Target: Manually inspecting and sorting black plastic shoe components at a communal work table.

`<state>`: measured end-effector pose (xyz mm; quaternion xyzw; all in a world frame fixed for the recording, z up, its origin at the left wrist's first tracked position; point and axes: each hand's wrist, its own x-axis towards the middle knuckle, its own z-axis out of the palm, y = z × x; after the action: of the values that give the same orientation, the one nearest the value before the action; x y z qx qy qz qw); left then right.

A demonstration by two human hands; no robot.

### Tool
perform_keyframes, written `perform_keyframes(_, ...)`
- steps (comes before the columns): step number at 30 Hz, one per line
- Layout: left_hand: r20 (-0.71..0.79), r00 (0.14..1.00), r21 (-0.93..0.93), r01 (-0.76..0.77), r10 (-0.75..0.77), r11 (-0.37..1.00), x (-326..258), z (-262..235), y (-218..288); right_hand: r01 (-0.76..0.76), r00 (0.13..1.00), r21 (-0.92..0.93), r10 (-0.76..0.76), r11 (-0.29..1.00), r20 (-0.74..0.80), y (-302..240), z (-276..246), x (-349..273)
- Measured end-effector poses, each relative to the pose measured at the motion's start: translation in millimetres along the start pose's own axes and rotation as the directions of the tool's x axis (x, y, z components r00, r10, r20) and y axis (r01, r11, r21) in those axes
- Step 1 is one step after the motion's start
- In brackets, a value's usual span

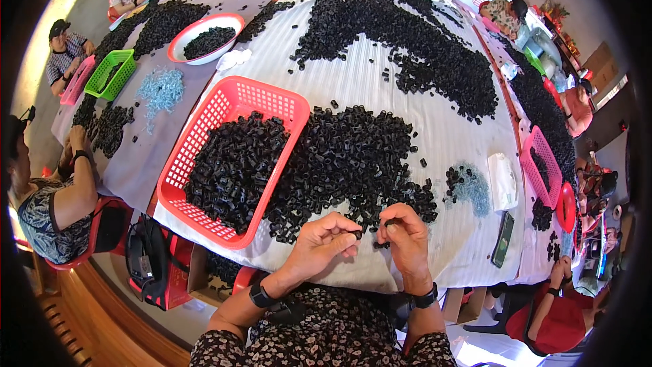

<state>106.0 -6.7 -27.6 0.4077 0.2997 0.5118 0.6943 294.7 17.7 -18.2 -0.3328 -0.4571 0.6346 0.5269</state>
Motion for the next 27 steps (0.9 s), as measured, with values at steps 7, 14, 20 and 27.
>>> perform_keyframes(7, -0.019, 1.000, -0.030, 0.002, -0.002, 1.000, 1, -1, -8, -0.063, 0.997, -0.027, 0.062, 0.998, -0.052, 0, 9, -2)
perform_keyframes(14, -0.017, 1.000, -0.074, 0.023, -0.024, 0.997, -1, -1, -10, 0.003, 0.997, -0.329, 0.024, 0.944, 0.079, -9, 10, -6)
perform_keyframes(20, 0.001, 1.000, -0.030, 0.016, -0.016, 0.999, -2, 2, -11, -0.085, 0.995, -0.310, 0.096, 0.947, 0.022, -10, 16, -11)
perform_keyframes(27, 0.050, 0.999, 0.003, -0.012, 0.012, 1.000, 0, 4, -11, -0.150, 0.969, -0.588, 0.236, 0.795, 0.071, -23, 13, -11)
